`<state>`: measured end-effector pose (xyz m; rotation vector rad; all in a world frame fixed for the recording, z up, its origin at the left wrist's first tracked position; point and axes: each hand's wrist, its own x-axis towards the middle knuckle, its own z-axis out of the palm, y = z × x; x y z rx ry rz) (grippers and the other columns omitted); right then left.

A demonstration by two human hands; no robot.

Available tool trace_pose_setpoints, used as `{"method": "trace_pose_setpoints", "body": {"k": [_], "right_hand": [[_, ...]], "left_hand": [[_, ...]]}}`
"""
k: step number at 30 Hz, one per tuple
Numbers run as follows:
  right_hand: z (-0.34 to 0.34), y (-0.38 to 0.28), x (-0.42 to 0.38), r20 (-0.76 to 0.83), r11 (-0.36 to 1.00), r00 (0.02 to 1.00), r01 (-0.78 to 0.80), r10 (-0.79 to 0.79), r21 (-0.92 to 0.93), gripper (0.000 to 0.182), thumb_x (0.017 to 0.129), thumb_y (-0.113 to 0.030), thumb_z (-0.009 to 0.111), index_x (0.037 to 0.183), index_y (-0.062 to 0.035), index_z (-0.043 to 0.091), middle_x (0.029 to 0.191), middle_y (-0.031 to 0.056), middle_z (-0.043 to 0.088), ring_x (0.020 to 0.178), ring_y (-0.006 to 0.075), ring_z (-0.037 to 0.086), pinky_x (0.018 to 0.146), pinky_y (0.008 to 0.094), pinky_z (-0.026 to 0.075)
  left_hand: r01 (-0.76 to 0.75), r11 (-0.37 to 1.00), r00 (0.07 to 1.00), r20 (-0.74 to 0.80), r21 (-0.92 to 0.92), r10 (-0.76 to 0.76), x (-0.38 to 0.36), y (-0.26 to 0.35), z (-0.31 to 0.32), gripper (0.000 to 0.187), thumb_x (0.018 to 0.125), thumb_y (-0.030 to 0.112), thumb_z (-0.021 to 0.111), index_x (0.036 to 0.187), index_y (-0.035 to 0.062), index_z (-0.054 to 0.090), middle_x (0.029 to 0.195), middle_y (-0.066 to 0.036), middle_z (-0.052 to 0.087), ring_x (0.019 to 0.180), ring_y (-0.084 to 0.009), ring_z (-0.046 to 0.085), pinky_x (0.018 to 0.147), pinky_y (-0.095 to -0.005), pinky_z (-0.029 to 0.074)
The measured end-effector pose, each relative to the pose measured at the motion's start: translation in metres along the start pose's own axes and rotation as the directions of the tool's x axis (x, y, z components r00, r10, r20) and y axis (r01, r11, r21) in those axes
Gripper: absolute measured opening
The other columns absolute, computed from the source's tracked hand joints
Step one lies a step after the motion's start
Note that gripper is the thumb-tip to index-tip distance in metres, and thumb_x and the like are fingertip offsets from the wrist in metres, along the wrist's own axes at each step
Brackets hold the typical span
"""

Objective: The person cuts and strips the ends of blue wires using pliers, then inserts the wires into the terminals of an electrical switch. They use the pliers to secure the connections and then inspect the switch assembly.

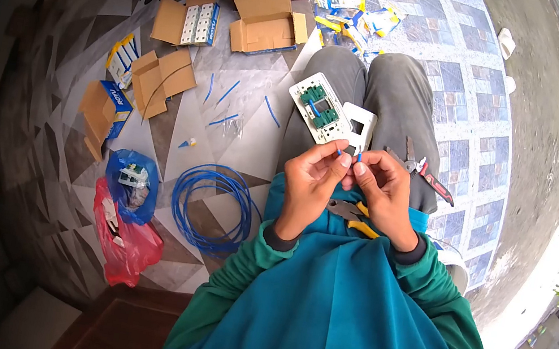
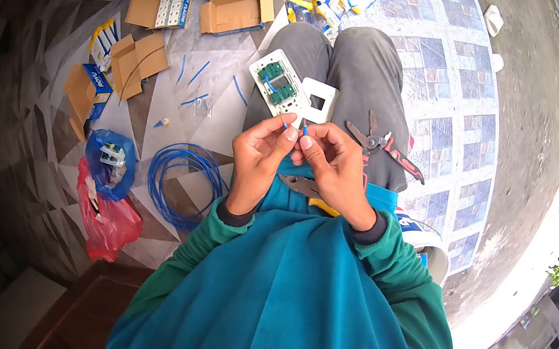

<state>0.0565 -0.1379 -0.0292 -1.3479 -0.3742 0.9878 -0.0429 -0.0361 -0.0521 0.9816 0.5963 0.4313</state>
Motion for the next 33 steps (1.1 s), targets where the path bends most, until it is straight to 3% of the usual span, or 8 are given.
{"method": "trace_pose_setpoints", "body": {"k": [2, 4, 8, 10, 17, 20, 22, 33], "right_hand": [[-0.001, 0.001, -0.001, 0.000, 1.000, 1.000, 0.020, -0.020, 0.020, 0.013, 0.097, -0.009, 0.056, 0.099, 0.0037, 0.058, 0.082, 0.0082, 0.065, 0.074, 0.0115, 0.061, 0.070, 0.0258, 0.050], [-0.002, 0.002, -0.001, 0.012, 1.000, 1.000, 0.012, -0.012, 0.026, 0.013, 0.097, -0.009, 0.056, 0.098, 0.0033, 0.058, 0.082, 0.0084, 0.065, 0.074, 0.0118, 0.061, 0.070, 0.0264, 0.051], [-0.002, 0.005, -0.001, 0.032, 0.998, 0.999, 0.021, -0.023, 0.059, 0.013, 0.097, -0.010, 0.055, 0.095, 0.0028, 0.057, 0.082, 0.0087, 0.065, 0.074, 0.0122, 0.061, 0.070, 0.0273, 0.052], [0.000, 0.007, -0.003, 0.010, 0.997, 0.999, 0.038, -0.039, 0.062, 0.014, 0.098, -0.011, 0.055, 0.095, 0.0026, 0.057, 0.082, 0.0084, 0.064, 0.073, 0.0121, 0.061, 0.069, 0.0270, 0.052], [0.002, 0.011, -0.006, -0.058, 0.995, 0.996, 0.072, -0.069, 0.061, 0.018, 0.099, -0.015, 0.054, 0.092, 0.0015, 0.055, 0.080, 0.0065, 0.062, 0.070, 0.0108, 0.059, 0.065, 0.0248, 0.050], [-0.004, 0.002, -0.002, -0.027, 0.999, 0.999, 0.042, -0.041, 0.026, 0.020, 0.099, -0.017, 0.055, 0.092, 0.0015, 0.055, 0.081, 0.0067, 0.062, 0.070, 0.0106, 0.059, 0.065, 0.0248, 0.049], [-0.002, -0.002, -0.002, -0.028, 0.998, 0.998, 0.049, -0.048, 0.039, 0.020, 0.099, -0.017, 0.055, 0.092, 0.0015, 0.055, 0.081, 0.0068, 0.062, 0.070, 0.0105, 0.059, 0.065, 0.0248, 0.049], [0.007, -0.008, -0.002, -0.067, 0.989, 0.996, 0.066, -0.057, 0.134, 0.017, 0.096, -0.013, 0.059, 0.101, 0.0038, 0.058, 0.086, 0.0072, 0.063, 0.072, 0.0113, 0.060, 0.067, 0.0251, 0.051]], "left_hand": [[-0.012, 0.999, 1.000, -0.007, 0.045, 0.012, 0.000, -0.002, 0.001, 0.036, 0.095, 0.012, 0.060, 0.123, -0.0098, 0.055, 0.103, -0.011, 0.064, 0.087, -0.0116, 0.061, 0.076, -0.0263, 0.052], [-0.146, 0.973, 0.985, -0.066, 0.180, 0.160, 0.000, -0.004, 0.003, 0.030, 0.095, 0.014, 0.060, 0.116, -0.0085, 0.061, 0.097, -0.009, 0.064, 0.079, -0.0105, 0.059, 0.071, -0.0255, 0.051], [-0.163, 0.950, 0.981, -0.056, 0.266, 0.184, -0.001, -0.003, 0.003, 0.029, 0.094, 0.010, 0.062, 0.117, -0.0070, 0.062, 0.091, -0.006, 0.062, 0.084, -0.0101, 0.058, 0.073, -0.0244, 0.048], [-0.261, 0.860, 0.957, -0.003, 0.438, 0.291, -0.002, 0.000, 0.004, 0.025, 0.094, 0.013, 0.061, 0.113, -0.0035, 0.065, 0.082, -0.006, 0.059, 0.069, -0.0115, 0.058, 0.063, -0.0252, 0.048], [-0.170, 0.908, 0.982, -0.014, 0.384, 0.190, -0.007, -0.001, 0.008, 0.025, 0.093, 0.010, 0.062, 0.113, -0.0046, 0.065, 0.083, -0.005, 0.058, 0.069, -0.0100, 0.057, 0.061, -0.0248, 0.047], [-0.215, 0.966, 0.974, -0.039, 0.144, 0.222, -0.005, -0.007, 0.011, 0.026, 0.092, 0.008, 0.064, 0.113, -0.0069, 0.063, 0.085, -0.006, 0.062, 0.069, -0.0097, 0.058, 0.062, -0.0244, 0.048], [-0.100, 0.988, 0.992, -0.086, -0.120, 0.090, -0.007, 0.007, 0.017, 0.027, 0.090, 0.006, 0.066, 0.112, -0.0083, 0.063, 0.089, -0.008, 0.065, 0.074, -0.0102, 0.060, 0.066, -0.0245, 0.050], [-0.112, 0.994, 0.989, -0.098, 0.014, 0.113, -0.006, 0.005, 0.006, 0.028, 0.089, 0.007, 0.068, 0.112, -0.0086, 0.063, 0.097, -0.011, 0.067, 0.085, -0.0134, 0.062, 0.075, -0.0262, 0.052]]}}
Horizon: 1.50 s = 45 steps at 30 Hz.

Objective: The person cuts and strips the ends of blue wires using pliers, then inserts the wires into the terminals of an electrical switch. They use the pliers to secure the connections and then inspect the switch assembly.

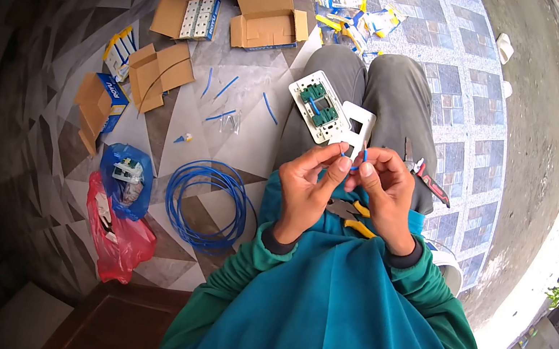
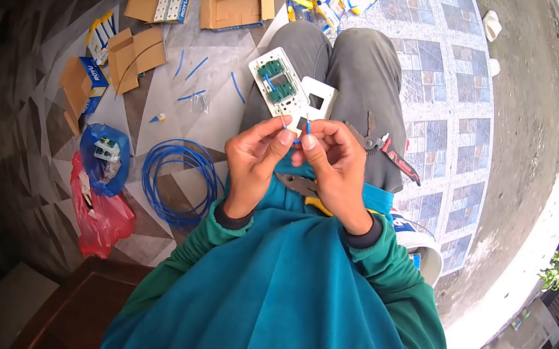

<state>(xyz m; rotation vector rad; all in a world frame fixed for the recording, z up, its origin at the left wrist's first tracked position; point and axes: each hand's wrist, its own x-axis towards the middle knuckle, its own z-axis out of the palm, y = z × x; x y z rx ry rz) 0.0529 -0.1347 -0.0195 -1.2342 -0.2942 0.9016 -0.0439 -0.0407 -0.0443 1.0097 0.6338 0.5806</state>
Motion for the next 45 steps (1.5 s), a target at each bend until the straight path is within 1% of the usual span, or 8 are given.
{"method": "trace_pose_setpoints", "body": {"k": [11, 18, 20, 22, 24, 26, 34, 45], "right_hand": [[-0.009, -0.003, 0.009, -0.104, 0.956, 0.976, 0.160, -0.190, -0.246, 0.008, 0.089, -0.002, 0.066, 0.095, 0.0025, 0.063, 0.089, 0.0087, 0.068, 0.076, 0.0110, 0.065, 0.068, 0.0232, 0.052], [-0.023, -0.015, 0.032, -0.044, 0.830, 0.964, 0.202, -0.262, -0.520, 0.023, 0.086, 0.001, 0.067, 0.109, 0.0035, 0.063, 0.087, 0.0067, 0.068, 0.075, 0.0108, 0.066, 0.069, 0.0232, 0.053], [-0.022, -0.014, 0.040, -0.067, 0.886, 0.967, 0.196, -0.246, -0.420, 0.030, 0.084, 0.004, 0.068, 0.114, 0.0029, 0.063, 0.090, 0.0056, 0.067, 0.082, 0.0106, 0.065, 0.075, 0.0233, 0.052], [-0.024, -0.017, 0.044, -0.069, 0.898, 0.977, 0.157, -0.202, -0.410, 0.032, 0.083, 0.005, 0.069, 0.114, 0.0028, 0.063, 0.094, 0.0052, 0.067, 0.086, 0.0105, 0.064, 0.079, 0.0234, 0.051], [-0.023, -0.018, 0.047, -0.080, 0.960, 0.985, 0.130, -0.154, -0.248, 0.034, 0.081, 0.006, 0.071, 0.115, 0.0027, 0.063, 0.094, 0.0046, 0.067, 0.085, 0.0106, 0.064, 0.079, 0.0234, 0.051], [-0.019, -0.021, 0.046, -0.062, 0.955, 0.986, 0.130, -0.152, -0.267, 0.035, 0.083, 0.006, 0.069, 0.117, 0.0045, 0.061, 0.094, 0.0048, 0.064, 0.084, 0.0115, 0.064, 0.078, 0.0237, 0.051], [-0.016, -0.022, 0.050, 0.167, 0.926, 0.955, 0.280, -0.243, -0.252, 0.031, 0.090, 0.004, 0.061, 0.121, 0.0053, 0.060, 0.093, 0.0064, 0.057, 0.082, 0.0135, 0.062, 0.075, 0.0246, 0.051], [0.013, -0.037, 0.037, 0.457, 0.616, 0.834, 0.542, -0.309, -0.572, 0.038, 0.075, 0.010, 0.067, 0.112, 0.0014, 0.065, 0.079, 0.0116, 0.062, 0.071, 0.0232, 0.061, 0.064, 0.0305, 0.048]], "left_hand": [[-0.195, 0.934, 0.974, -0.051, 0.299, 0.220, 0.030, -0.012, -0.028, 0.041, 0.093, 0.024, 0.064, 0.120, -0.0060, 0.058, 0.107, -0.015, 0.060, 0.095, -0.0196, 0.058, 0.086, -0.0322, 0.048], [0.189, 0.519, 0.975, -0.224, 0.834, 0.005, 0.096, -0.050, -0.040, 0.068, 0.079, 0.054, 0.068, 0.118, 0.0004, 0.054, 0.122, -0.020, 0.047, 0.114, -0.0347, 0.045, 0.096, -0.0440, 0.037], [-0.072, 0.653, 0.943, -0.162, 0.754, 0.291, 0.103, -0.058, -0.033, 0.064, 0.077, 0.049, 0.073, 0.112, -0.0012, 0.054, 0.112, -0.019, 0.052, 0.106, -0.0360, 0.051, 0.093, -0.0449, 0.040], [-0.105, 0.841, 0.973, -0.118, 0.530, 0.196, 0.102, -0.054, -0.026, 0.051, 0.080, 0.032, 0.074, 0.108, -0.0004, 0.046, 0.106, -0.018, 0.058, 0.097, -0.0320, 0.059, 0.089, -0.0424, 0.047], [-0.293, 0.954, 0.955, -0.067, -0.060, 0.289, 0.099, -0.051, -0.017, 0.042, 0.084, 0.013, 0.068, 0.107, 0.0023, 0.035, 0.106, -0.020, 0.061, 0.096, -0.0278, 0.064, 0.087, -0.0373, 0.052], [-0.074, 0.880, 0.996, -0.001, -0.470, 0.084, 0.095, -0.043, -0.019, 0.037, 0.085, 0.002, 0.060, 0.114, 0.0026, 0.036, 0.121, -0.025, 0.056, 0.111, -0.0354, 0.059, 0.095, -0.0461, 0.050], [0.415, 0.547, 0.909, 0.348, -0.727, -0.228, 0.084, -0.014, -0.048, 0.058, 0.097, 0.045, 0.034, 0.131, 0.0001, 0.046, 0.129, -0.027, 0.052, 0.119, -0.0409, 0.053, 0.102, -0.0533, 0.042], [0.358, 0.559, 0.930, 0.342, -0.748, -0.138, 0.057, 0.017, -0.045, 0.055, 0.098, 0.048, 0.033, 0.129, 0.0047, 0.048, 0.122, -0.026, 0.055, 0.111, -0.0400, 0.057, 0.094, -0.0517, 0.048]]}}
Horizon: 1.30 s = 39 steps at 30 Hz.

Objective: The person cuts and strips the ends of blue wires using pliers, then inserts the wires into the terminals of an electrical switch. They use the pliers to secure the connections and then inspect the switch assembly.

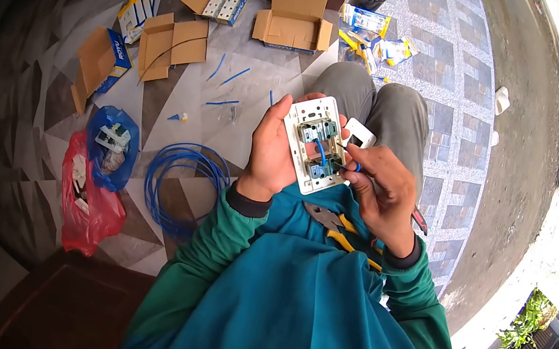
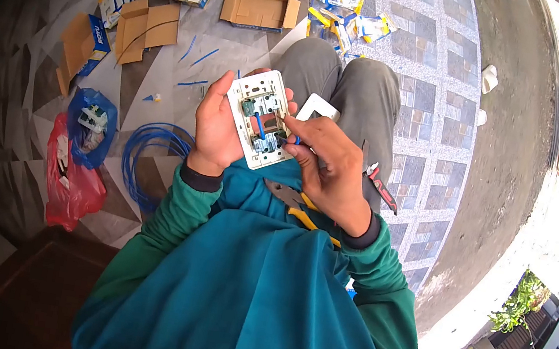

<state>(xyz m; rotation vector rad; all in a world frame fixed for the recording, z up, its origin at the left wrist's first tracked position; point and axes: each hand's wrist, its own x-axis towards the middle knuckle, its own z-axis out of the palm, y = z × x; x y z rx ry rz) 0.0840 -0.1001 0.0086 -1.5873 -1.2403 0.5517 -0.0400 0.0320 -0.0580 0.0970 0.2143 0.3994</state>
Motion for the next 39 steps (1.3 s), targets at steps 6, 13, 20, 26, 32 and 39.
{"method": "trace_pose_setpoints", "body": {"k": [6, 13, 20, 26, 32, 39], "right_hand": [[0.000, -0.006, 0.001, 0.044, 0.994, 0.998, 0.057, -0.053, -0.090, 0.039, 0.074, 0.012, 0.066, 0.112, 0.0009, 0.065, 0.085, 0.0124, 0.062, 0.072, 0.0242, 0.062, 0.064, 0.0317, 0.049], [0.001, -0.001, -0.003, 0.094, 0.984, 0.989, 0.122, -0.110, -0.129, 0.044, 0.072, 0.014, 0.064, 0.114, 0.0001, 0.064, 0.090, 0.0123, 0.062, 0.076, 0.0261, 0.064, 0.063, 0.0339, 0.052], [0.006, 0.005, -0.010, 0.040, 0.982, 0.991, 0.131, -0.126, -0.136, 0.043, 0.072, 0.014, 0.063, 0.113, -0.0001, 0.064, 0.088, 0.0112, 0.061, 0.074, 0.0250, 0.064, 0.059, 0.0332, 0.051], [0.008, -0.006, -0.010, 0.018, 0.986, 1.000, 0.023, -0.021, -0.162, 0.033, 0.075, 0.009, 0.065, 0.107, 0.0003, 0.066, 0.087, 0.0105, 0.063, 0.071, 0.0233, 0.065, 0.057, 0.0314, 0.051], [0.014, -0.015, -0.011, -0.218, 0.983, 0.970, -0.134, 0.104, -0.127, 0.017, 0.076, 0.003, 0.072, 0.093, 0.0011, 0.069, 0.078, 0.0102, 0.063, 0.062, 0.0226, 0.063, 0.053, 0.0312, 0.048], [0.011, -0.013, -0.016, -0.150, 0.973, 0.981, 0.089, -0.122, -0.211, 0.016, 0.072, 0.004, 0.073, 0.086, 0.0009, 0.067, 0.073, 0.0089, 0.059, 0.059, 0.0217, 0.059, 0.050, 0.0323, 0.045]], "left_hand": [[-0.043, 0.994, 0.998, -0.031, 0.103, 0.046, -0.003, -0.002, 0.006, 0.053, 0.099, 0.047, 0.032, 0.129, 0.0049, 0.047, 0.120, -0.026, 0.056, 0.109, -0.0381, 0.058, 0.094, -0.0493, 0.049], [-0.101, 0.981, 0.991, -0.076, 0.165, 0.114, -0.007, -0.008, 0.011, 0.051, 0.100, 0.045, 0.032, 0.127, 0.0053, 0.046, 0.119, -0.026, 0.057, 0.107, -0.0372, 0.060, 0.093, -0.0482, 0.049], [-0.135, 0.943, 0.985, -0.065, 0.305, 0.162, -0.012, -0.013, 0.012, 0.050, 0.099, 0.044, 0.032, 0.128, 0.0057, 0.045, 0.118, -0.024, 0.058, 0.108, -0.0354, 0.060, 0.094, -0.0473, 0.048], [-0.151, 0.873, 0.976, -0.068, 0.464, 0.205, -0.015, -0.021, 0.014, 0.050, 0.099, 0.044, 0.032, 0.130, 0.0059, 0.043, 0.122, -0.022, 0.055, 0.112, -0.0333, 0.057, 0.096, -0.0465, 0.047], [-0.317, 0.775, 0.943, 0.095, 0.547, 0.319, -0.020, -0.030, 0.023, 0.069, 0.095, 0.053, 0.032, 0.142, 0.0024, 0.033, 0.128, -0.021, 0.050, 0.115, -0.0283, 0.053, 0.099, -0.0440, 0.044], [-0.279, 0.738, 0.956, 0.109, 0.615, 0.271, -0.027, -0.028, 0.023, 0.077, 0.094, 0.057, 0.024, 0.144, -0.0011, 0.029, 0.126, -0.021, 0.050, 0.113, -0.0278, 0.052, 0.098, -0.0446, 0.044]]}}
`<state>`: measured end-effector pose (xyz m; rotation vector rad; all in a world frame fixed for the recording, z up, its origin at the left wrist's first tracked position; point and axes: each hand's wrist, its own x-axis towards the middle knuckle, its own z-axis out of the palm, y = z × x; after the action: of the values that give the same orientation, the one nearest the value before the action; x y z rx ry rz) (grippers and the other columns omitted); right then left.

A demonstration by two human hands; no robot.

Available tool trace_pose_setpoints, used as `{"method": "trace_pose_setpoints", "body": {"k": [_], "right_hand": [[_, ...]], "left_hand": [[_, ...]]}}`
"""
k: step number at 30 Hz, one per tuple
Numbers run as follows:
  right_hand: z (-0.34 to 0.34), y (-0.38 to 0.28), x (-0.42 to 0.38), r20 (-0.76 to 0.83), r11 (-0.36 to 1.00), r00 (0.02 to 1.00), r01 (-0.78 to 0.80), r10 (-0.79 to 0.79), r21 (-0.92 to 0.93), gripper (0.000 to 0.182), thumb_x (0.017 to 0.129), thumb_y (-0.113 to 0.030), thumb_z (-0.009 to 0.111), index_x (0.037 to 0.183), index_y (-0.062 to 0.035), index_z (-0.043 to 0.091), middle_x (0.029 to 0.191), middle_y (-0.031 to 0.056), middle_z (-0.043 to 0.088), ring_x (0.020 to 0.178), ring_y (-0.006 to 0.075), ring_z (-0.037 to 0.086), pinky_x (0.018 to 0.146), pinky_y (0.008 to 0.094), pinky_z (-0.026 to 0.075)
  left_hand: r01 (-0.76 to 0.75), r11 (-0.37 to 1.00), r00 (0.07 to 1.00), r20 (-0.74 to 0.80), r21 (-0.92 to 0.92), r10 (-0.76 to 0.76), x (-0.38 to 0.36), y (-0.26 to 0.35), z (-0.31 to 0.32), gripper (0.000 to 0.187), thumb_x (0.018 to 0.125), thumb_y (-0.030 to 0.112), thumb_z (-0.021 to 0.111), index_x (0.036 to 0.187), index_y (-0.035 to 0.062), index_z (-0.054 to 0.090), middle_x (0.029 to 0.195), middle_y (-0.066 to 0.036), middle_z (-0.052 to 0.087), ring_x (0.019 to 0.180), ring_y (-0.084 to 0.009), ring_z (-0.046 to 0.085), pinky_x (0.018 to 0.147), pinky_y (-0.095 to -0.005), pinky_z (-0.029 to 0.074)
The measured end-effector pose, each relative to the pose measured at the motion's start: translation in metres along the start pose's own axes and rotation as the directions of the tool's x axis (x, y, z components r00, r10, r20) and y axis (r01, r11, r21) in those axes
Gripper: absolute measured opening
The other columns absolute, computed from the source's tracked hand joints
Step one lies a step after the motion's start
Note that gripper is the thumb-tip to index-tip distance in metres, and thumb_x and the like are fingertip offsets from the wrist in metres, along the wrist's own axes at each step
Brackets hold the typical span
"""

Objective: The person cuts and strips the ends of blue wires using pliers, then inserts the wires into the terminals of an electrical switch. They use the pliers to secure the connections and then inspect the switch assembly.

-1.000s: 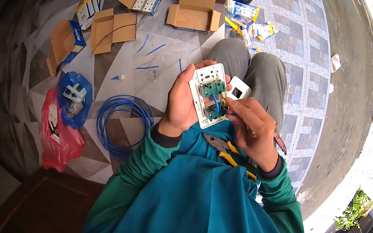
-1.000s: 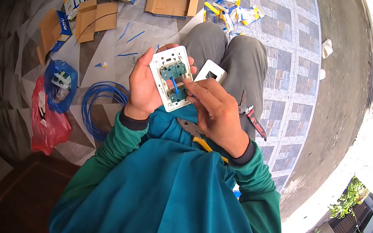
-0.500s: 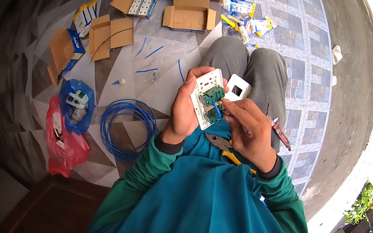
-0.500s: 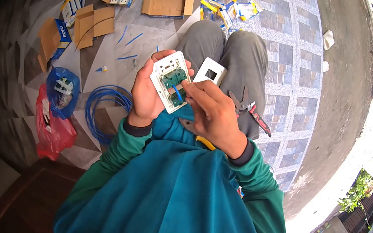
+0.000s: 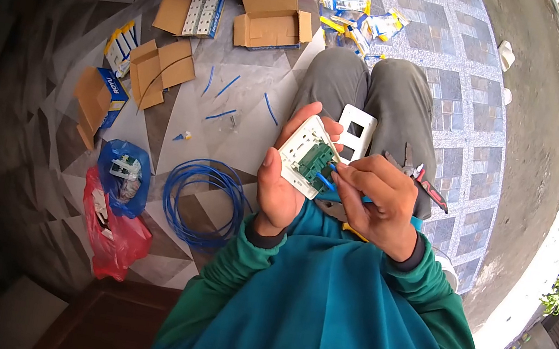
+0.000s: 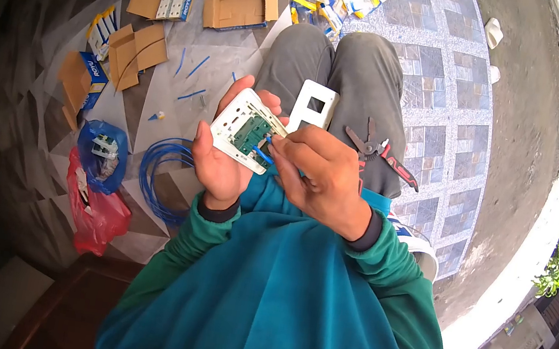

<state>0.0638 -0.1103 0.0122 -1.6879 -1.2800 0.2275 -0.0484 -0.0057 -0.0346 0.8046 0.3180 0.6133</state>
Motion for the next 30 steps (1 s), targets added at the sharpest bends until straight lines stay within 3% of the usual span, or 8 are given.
{"method": "trace_pose_setpoints", "body": {"k": [9, 12, 21, 23, 24, 27, 29, 30], "right_hand": [[0.004, -0.002, -0.004, -0.010, 0.995, 0.995, 0.098, -0.098, 0.031, 0.016, 0.072, 0.003, 0.072, 0.087, 0.0001, 0.067, 0.071, 0.0072, 0.056, 0.059, 0.0215, 0.058, 0.049, 0.0339, 0.045], [0.003, -0.005, -0.003, -0.011, 0.993, 0.993, 0.114, -0.114, -0.011, 0.015, 0.072, 0.002, 0.070, 0.087, -0.0008, 0.067, 0.071, 0.0066, 0.055, 0.059, 0.0211, 0.057, 0.048, 0.0338, 0.045], [0.005, -0.001, -0.007, -0.017, 0.988, 0.988, 0.153, -0.154, -0.008, 0.017, 0.069, 0.005, 0.070, 0.085, 0.0010, 0.065, 0.071, 0.0077, 0.056, 0.057, 0.0208, 0.056, 0.046, 0.0321, 0.042], [0.005, -0.002, -0.007, -0.011, 0.988, 0.988, 0.156, -0.156, 0.009, 0.015, 0.069, 0.008, 0.071, 0.082, 0.0034, 0.065, 0.069, 0.0096, 0.058, 0.056, 0.0207, 0.057, 0.045, 0.0315, 0.042], [0.005, -0.002, -0.008, 0.002, 0.990, 0.990, 0.141, -0.141, 0.012, 0.015, 0.069, 0.007, 0.071, 0.082, 0.0030, 0.065, 0.070, 0.0099, 0.058, 0.056, 0.0216, 0.056, 0.046, 0.0313, 0.043], [0.009, 0.005, -0.008, 0.020, 0.992, 0.993, 0.114, -0.115, 0.049, 0.016, 0.071, 0.002, 0.071, 0.086, 0.0009, 0.066, 0.077, 0.0091, 0.058, 0.061, 0.0228, 0.058, 0.051, 0.0317, 0.046], [0.009, 0.005, -0.009, 0.030, 0.991, 0.995, 0.095, -0.098, 0.089, 0.018, 0.073, -0.003, 0.071, 0.090, -0.0009, 0.066, 0.083, 0.0081, 0.057, 0.066, 0.0231, 0.060, 0.055, 0.0323, 0.048], [0.005, 0.000, -0.003, 0.030, 0.979, 1.000, 0.000, -0.007, 0.205, 0.024, 0.075, -0.007, 0.073, 0.098, -0.0007, 0.065, 0.090, 0.0091, 0.058, 0.073, 0.0231, 0.061, 0.060, 0.0318, 0.050]], "left_hand": [[-0.084, 0.995, 0.995, 0.042, -0.053, 0.086, -0.002, 0.002, 0.001, 0.076, 0.094, 0.056, 0.028, 0.141, -0.0029, 0.036, 0.121, -0.022, 0.054, 0.107, -0.0288, 0.055, 0.095, -0.0411, 0.043], [-0.076, 0.979, 0.996, 0.034, -0.191, 0.084, -0.002, -0.001, 0.000, 0.074, 0.094, 0.053, 0.026, 0.141, -0.0028, 0.036, 0.120, -0.023, 0.054, 0.107, -0.0300, 0.056, 0.095, -0.0424, 0.043], [-0.100, 0.992, 0.994, 0.042, -0.081, 0.104, -0.009, 0.002, 0.003, 0.077, 0.092, 0.057, 0.029, 0.141, -0.0015, 0.036, 0.120, -0.023, 0.052, 0.106, -0.0306, 0.054, 0.093, -0.0415, 0.043], [-0.104, 0.990, 0.992, 0.086, 0.100, 0.095, -0.014, 0.004, 0.000, 0.073, 0.091, 0.056, 0.028, 0.141, 0.0032, 0.035, 0.120, -0.022, 0.052, 0.107, -0.0363, 0.054, 0.098, -0.0516, 0.043], [-0.102, 0.990, 0.992, 0.087, 0.102, 0.094, -0.015, 0.004, 0.001, 0.073, 0.091, 0.056, 0.028, 0.141, 0.0032, 0.035, 0.120, -0.022, 0.052, 0.107, -0.0363, 0.054, 0.098, -0.0516, 0.043], [-0.106, 0.989, 0.993, 0.057, 0.099, 0.101, -0.014, 0.004, 0.001, 0.075, 0.091, 0.055, 0.033, 0.141, -0.0011, 0.035, 0.119, -0.022, 0.052, 0.108, -0.0314, 0.054, 0.094, -0.0417, 0.043], [-0.162, 0.987, 0.986, 0.041, 0.023, 0.161, -0.010, 0.002, -0.002, 0.073, 0.091, 0.054, 0.033, 0.142, 0.0011, 0.035, 0.120, -0.023, 0.052, 0.112, -0.0338, 0.053, 0.097, -0.0441, 0.042], [-0.158, 0.968, 0.985, 0.039, -0.193, 0.168, -0.008, 0.000, -0.004, 0.070, 0.091, 0.052, 0.033, 0.144, 0.0062, 0.034, 0.122, -0.023, 0.051, 0.115, -0.0368, 0.052, 0.100, -0.0478, 0.042]]}}
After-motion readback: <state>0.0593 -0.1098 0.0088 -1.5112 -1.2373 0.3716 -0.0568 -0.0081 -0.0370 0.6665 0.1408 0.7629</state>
